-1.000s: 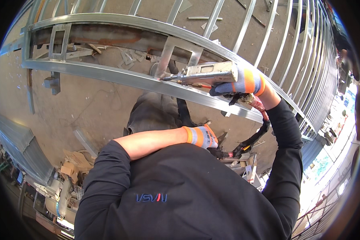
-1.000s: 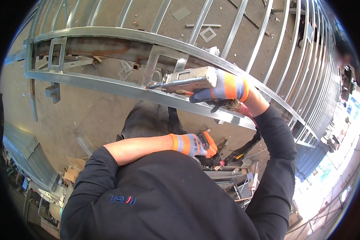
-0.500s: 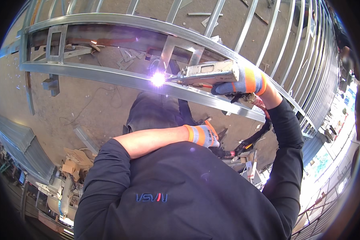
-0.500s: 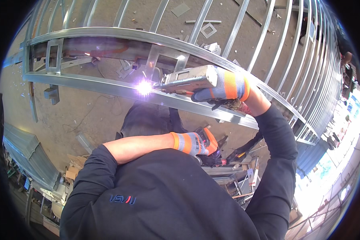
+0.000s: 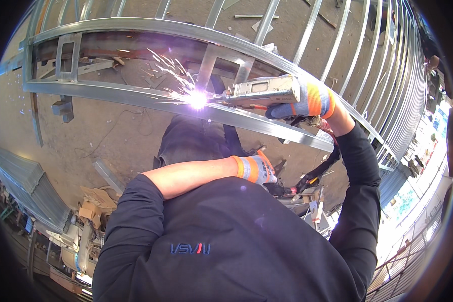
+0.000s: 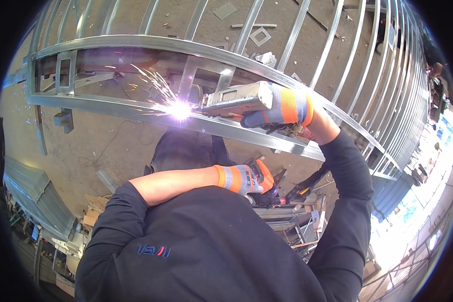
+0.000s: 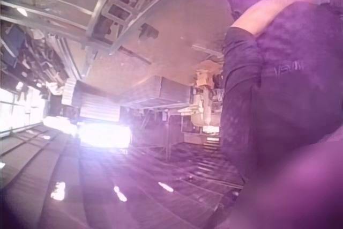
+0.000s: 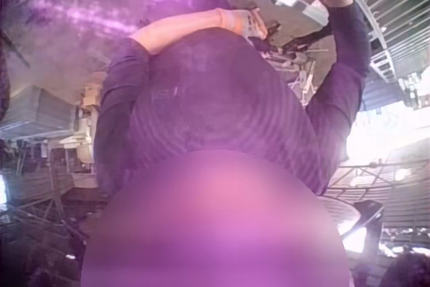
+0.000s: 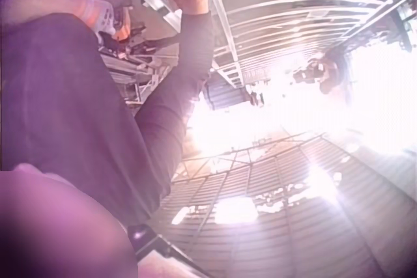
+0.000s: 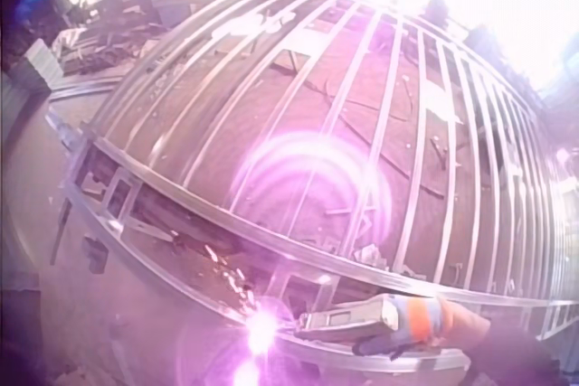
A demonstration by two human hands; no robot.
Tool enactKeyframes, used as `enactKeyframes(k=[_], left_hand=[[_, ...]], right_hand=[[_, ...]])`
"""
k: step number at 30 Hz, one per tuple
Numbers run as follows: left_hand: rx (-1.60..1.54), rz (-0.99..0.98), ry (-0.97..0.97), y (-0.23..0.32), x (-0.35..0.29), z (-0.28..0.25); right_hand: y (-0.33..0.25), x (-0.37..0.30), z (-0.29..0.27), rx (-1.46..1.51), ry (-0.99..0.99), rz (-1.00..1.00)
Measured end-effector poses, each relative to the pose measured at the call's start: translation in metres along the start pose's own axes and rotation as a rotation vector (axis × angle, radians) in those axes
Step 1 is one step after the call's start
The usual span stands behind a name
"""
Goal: The person welds metal frame components using a handheld welding torch, moving along joints and seams to fuse metal pieces. The person repositions the torch and adjusts stance to reach different sections of the frame.
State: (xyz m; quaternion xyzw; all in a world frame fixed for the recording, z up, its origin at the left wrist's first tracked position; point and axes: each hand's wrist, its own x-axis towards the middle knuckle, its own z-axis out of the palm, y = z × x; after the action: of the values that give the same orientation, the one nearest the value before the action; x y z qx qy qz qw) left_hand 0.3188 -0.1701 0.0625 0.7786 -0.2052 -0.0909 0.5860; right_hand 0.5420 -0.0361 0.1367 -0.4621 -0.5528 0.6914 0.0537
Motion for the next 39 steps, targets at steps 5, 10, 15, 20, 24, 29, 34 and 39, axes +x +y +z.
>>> enactKeyframes(k=[5, 10, 15, 20, 24, 29, 34, 39], left_hand=[[-0.028, 0.004, 0.02, -0.003, 0.002, 0.007], [-0.016, 0.002, -0.008, -0.003, 0.003, 0.006], [-0.04, -0.021, -0.044, -0.004, 0.005, 0.007], [-0.034, -0.096, -0.18, 0.007, 0.007, -0.021], [-0.076, -0.056, -0.09, -0.003, 0.018, -0.008], [-0.079, -0.029, -0.107, 0.01, 0.04, -0.019], [-0.071, -0.019, -0.171, 0.012, 0.06, -0.005], [-0.042, -0.052, -0.147, 0.009, 0.078, -0.008]], right_hand=[[-0.003, -0.002, -0.001, -0.071, 0.028, -0.105], [-0.007, -0.006, 0.0, 0.081, -0.002, 0.187], [0.007, -0.004, 0.0, -0.072, 0.038, -0.078], [0.001, -0.015, -0.003, 0.115, 0.015, 0.142], [0.015, -0.026, -0.012, 0.125, 0.017, -0.062], [0.022, -0.055, -0.01, 0.199, 0.019, 0.053], [0.017, -0.063, -0.004, 0.301, 0.044, 0.214], [0.023, -0.061, -0.008, 0.173, -0.002, 0.076]])
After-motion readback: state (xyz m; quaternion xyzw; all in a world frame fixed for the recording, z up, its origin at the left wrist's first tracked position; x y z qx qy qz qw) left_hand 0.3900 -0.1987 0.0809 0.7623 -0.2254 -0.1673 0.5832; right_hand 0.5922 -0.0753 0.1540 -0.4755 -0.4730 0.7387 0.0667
